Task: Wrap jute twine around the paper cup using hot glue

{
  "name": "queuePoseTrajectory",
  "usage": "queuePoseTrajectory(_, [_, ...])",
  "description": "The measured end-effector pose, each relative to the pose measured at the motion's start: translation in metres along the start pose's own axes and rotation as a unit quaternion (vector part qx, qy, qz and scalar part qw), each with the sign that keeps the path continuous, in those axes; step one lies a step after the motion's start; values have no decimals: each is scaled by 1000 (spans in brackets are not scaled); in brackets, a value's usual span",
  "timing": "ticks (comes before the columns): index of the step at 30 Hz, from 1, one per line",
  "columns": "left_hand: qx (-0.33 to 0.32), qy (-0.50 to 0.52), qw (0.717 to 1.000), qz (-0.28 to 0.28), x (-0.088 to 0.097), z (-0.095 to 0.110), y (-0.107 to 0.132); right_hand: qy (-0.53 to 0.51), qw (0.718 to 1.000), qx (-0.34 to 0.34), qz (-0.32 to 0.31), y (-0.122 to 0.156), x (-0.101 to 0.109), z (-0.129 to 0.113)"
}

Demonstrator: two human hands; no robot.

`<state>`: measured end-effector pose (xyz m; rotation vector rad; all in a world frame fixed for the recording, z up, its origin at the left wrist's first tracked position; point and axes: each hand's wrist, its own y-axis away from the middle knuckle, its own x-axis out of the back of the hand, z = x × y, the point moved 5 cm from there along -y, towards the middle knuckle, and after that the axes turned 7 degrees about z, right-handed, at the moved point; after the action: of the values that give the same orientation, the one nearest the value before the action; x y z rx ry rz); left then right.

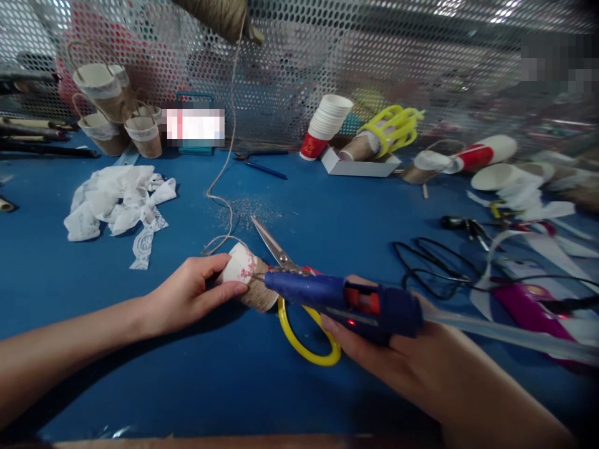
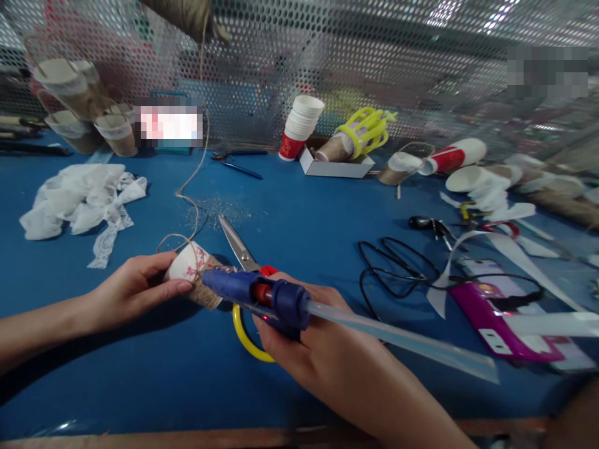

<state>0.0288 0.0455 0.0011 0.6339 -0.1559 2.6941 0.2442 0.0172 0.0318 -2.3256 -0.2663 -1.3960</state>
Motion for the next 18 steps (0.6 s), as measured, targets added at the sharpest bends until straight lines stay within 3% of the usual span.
queuePoseTrajectory(5, [-25,-21,999,4,2,2,1,5,1000,24,2,-9,5,-8])
queuePoseTrajectory(10, [-47,-21,999,2,3,6,2,-41,998,22,-48,-23,10,-16])
queuePoseTrajectory(18, [-69,-55,996,0,4,5,2,-14,999,5,-29,-10,6,-5])
